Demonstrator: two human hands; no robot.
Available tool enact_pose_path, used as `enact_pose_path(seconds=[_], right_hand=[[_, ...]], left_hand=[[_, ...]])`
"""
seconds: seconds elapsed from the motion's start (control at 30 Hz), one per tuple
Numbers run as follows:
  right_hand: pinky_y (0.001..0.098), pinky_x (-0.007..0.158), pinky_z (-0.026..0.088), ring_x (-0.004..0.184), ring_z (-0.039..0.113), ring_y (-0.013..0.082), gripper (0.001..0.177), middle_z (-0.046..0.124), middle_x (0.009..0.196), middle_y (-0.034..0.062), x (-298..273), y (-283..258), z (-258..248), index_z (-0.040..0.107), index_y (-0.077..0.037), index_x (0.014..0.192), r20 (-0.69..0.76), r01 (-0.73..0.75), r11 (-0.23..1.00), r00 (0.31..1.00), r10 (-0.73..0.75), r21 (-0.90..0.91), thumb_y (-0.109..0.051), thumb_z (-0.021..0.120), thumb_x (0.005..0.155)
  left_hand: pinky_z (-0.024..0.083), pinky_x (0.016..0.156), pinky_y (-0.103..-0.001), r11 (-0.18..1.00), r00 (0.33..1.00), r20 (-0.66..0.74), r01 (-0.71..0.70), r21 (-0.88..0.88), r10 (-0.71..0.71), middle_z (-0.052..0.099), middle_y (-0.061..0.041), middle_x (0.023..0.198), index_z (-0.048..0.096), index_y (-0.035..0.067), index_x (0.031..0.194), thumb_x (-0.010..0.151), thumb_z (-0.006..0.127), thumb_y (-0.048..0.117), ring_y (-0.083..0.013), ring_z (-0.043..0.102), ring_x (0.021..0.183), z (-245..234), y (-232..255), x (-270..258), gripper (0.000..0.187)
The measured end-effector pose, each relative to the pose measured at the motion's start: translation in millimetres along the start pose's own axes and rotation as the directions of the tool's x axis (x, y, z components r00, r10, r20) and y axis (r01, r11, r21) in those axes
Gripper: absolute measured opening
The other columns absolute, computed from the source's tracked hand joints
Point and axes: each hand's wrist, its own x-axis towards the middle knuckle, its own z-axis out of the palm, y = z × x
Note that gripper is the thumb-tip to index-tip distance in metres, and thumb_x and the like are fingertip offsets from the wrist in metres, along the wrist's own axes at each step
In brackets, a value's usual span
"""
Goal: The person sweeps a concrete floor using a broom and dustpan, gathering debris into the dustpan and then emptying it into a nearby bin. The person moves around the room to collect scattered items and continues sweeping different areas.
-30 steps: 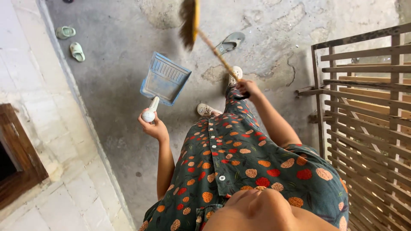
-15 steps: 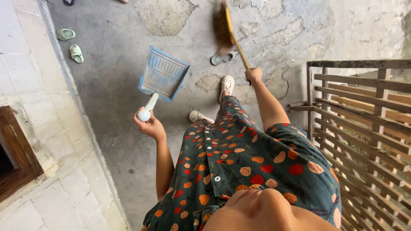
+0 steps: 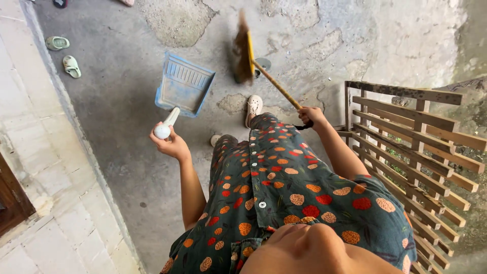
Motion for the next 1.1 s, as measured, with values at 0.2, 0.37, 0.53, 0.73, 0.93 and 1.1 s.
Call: enact_pose_path(seconds=[0.2,0.37,0.53,0.73,0.93,1.1], right_hand=[[0.0425,0.072,0.059,0.073,0.074,0.027,0.032,0.073,0.07,0.0099,84.3,49.5,-12.6,0.079,-0.025,0.11,-0.168,0.106,0.62,0.915,-0.367,-0.778,-0.024,0.074,0.078],[0.0513,0.093,0.055,0.105,0.071,0.0393,0.045,0.074,0.103,0.024,9.8,46.8,-14.3,0.071,-0.024,0.13,-0.216,0.084,0.603,0.887,-0.407,-0.793,-0.025,0.075,0.085],[0.0554,0.094,0.054,0.111,0.067,0.0435,0.049,0.069,0.114,0.0323,-7.5,47.5,-16.1,0.064,-0.011,0.137,-0.306,0.084,0.714,0.864,-0.4,-0.695,-0.017,0.07,0.089],[0.032,0.032,0.053,0.038,0.058,0.0183,0.027,0.057,0.055,0.0129,119.7,114.5,3.7,0.071,0.003,0.109,-0.359,0.257,0.953,0.884,-0.298,-0.158,-0.003,0.066,0.084],[0.0411,0.027,0.05,0.035,0.06,0.0209,0.03,0.061,0.052,0.0167,145.1,118.5,145.2,0.078,-0.009,0.106,-0.176,0.192,0.849,0.933,-0.313,-0.492,-0.006,0.068,0.077],[0.0257,0.03,0.047,0.038,0.056,0.0125,0.036,0.061,0.056,0.0145,154.1,113.1,210.1,0.07,-0.005,0.118,0.001,0.175,0.933,0.983,-0.184,-0.315,-0.004,0.067,0.082]], left_hand=[[0.058,0.085,-0.045,1.0,1.0,-0.015,-0.024,-0.01,0.024,0.074,-0.012,0.1,0.065,0.005,0.11,0.079,0.081,-0.005,-0.0333,0.071,0.099,12.2,9.0,0.1,0.036],[0.057,0.087,-0.044,0.998,0.999,-0.015,-0.036,-0.053,0.035,0.073,-0.012,0.098,0.067,0.005,0.109,0.078,0.083,-0.005,-0.0338,0.071,0.097,12.9,13.7,2.3,0.035],[0.056,0.089,-0.042,0.995,0.997,0.007,-0.071,-0.069,0.072,0.073,-0.012,0.097,0.066,0.005,0.109,0.078,0.082,-0.008,-0.0343,0.071,0.098,5.1,-5.7,13.1,0.037],[0.057,0.088,-0.044,0.996,0.997,0.023,-0.067,-0.062,0.069,0.074,-0.012,0.101,0.064,0.004,0.112,0.078,0.082,-0.006,-0.0332,0.071,0.1,-28.1,-25.1,26.5,0.04],[0.058,0.086,-0.048,0.997,0.999,0.01,-0.044,-0.062,0.045,0.074,-0.014,0.102,0.062,0.003,0.112,0.08,0.081,-0.005,-0.0338,0.07,0.101,-70.0,-52.4,30.1,0.039],[0.06,0.084,-0.049,0.999,1.0,0.001,-0.024,-0.024,0.024,0.074,-0.012,0.102,0.063,0.004,0.111,0.079,0.081,-0.007,-0.0343,0.07,0.1,-94.6,-73.2,34.9,0.038]])
